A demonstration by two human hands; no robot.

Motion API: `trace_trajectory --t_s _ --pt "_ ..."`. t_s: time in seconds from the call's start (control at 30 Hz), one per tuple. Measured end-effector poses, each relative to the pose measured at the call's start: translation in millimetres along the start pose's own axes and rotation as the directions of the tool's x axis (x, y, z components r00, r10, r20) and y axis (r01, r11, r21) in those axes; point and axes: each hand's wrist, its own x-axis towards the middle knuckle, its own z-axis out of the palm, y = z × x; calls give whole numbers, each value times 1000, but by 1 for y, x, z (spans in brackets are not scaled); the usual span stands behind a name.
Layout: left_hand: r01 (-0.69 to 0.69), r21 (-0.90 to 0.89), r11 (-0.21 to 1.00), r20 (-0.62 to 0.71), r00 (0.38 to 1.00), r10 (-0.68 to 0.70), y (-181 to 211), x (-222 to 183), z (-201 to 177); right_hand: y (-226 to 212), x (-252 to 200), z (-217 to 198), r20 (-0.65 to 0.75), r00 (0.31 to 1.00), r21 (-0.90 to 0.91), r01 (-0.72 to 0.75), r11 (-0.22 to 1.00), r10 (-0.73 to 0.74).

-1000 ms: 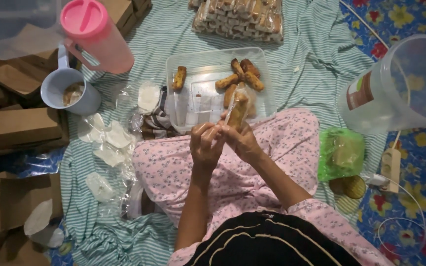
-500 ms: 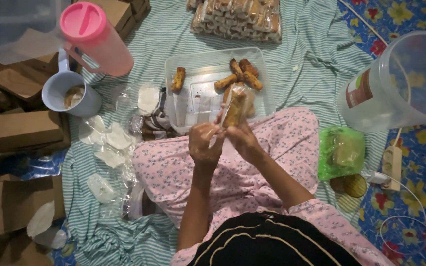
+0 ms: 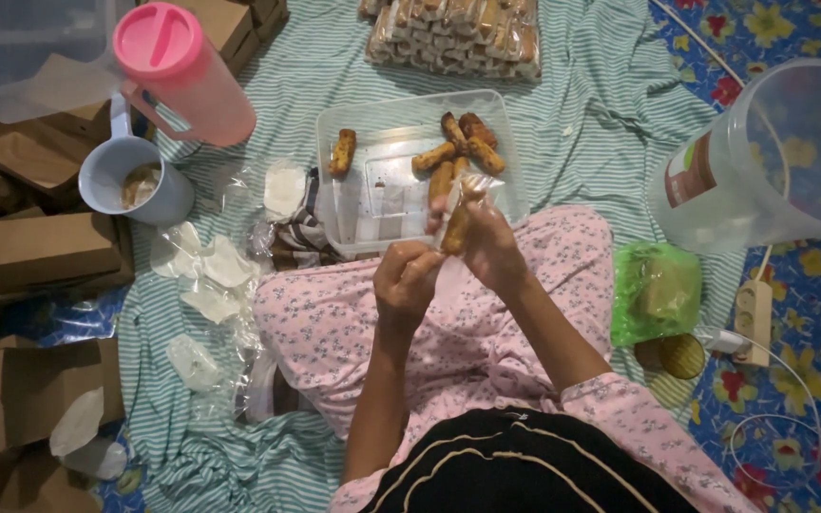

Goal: A person is manually wrapping individual fried snacks into plastic sleeves while sitting on the floor.

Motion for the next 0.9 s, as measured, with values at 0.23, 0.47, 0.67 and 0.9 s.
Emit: trace_trajectory --t_s 0.23,0.47,0.67,0.9 --pt "-35 61 998 4 999 35 0 1 0 8 -11 21 -8 990 -127 141 982 -143" --pt "-54 108 993 12 999 53 -11 -13 2 10 -14 27 -28 992 -111 120 987 -124" --pt "-59 160 985 50 997 52 -19 -26 5 7 -17 33 -97 992 -103 73 992 -83" --pt "24 158 987 99 994 -40 -13 -23 7 14 -12 -2 -186 982 -48 -21 999 12"
